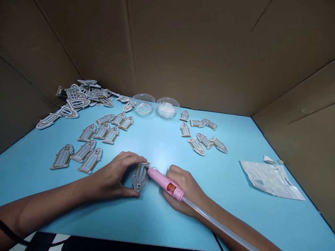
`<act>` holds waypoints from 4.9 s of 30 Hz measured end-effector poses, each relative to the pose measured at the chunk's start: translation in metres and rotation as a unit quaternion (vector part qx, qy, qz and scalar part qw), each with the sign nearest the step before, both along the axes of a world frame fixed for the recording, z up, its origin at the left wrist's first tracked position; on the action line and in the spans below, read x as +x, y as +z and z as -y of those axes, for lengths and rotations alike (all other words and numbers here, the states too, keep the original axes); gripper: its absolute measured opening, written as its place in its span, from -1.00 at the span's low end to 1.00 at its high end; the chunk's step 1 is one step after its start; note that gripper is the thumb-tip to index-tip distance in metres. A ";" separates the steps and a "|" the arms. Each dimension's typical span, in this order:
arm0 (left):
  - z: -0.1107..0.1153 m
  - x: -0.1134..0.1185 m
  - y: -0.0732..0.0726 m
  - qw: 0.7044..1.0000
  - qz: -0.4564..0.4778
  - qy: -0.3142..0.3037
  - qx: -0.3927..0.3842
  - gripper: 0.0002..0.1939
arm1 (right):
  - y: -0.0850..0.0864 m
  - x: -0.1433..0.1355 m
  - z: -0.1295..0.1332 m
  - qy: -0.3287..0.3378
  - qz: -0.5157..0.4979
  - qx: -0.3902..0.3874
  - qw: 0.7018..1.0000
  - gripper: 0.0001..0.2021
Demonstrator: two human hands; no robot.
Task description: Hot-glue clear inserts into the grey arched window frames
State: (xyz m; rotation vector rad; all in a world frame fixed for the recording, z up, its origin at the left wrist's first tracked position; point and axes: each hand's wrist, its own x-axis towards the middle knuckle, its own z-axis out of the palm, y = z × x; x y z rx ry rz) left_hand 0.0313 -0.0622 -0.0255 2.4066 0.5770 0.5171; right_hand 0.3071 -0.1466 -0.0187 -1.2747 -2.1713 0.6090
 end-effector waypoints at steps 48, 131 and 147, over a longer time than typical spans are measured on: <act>-0.032 -0.014 0.028 0.972 -0.220 0.052 -0.061 0.13 | 0.015 0.011 -0.010 -0.082 -0.058 -0.153 0.983 -0.73; -0.018 0.002 0.020 0.992 -0.111 -0.061 0.026 -0.54 | 0.016 0.013 -0.010 -0.242 -0.107 -0.158 0.951 -0.75; -0.026 -0.004 0.021 0.994 -0.078 -0.032 0.069 -0.60 | 0.015 0.015 -0.010 -0.246 -0.105 -0.163 0.950 -0.78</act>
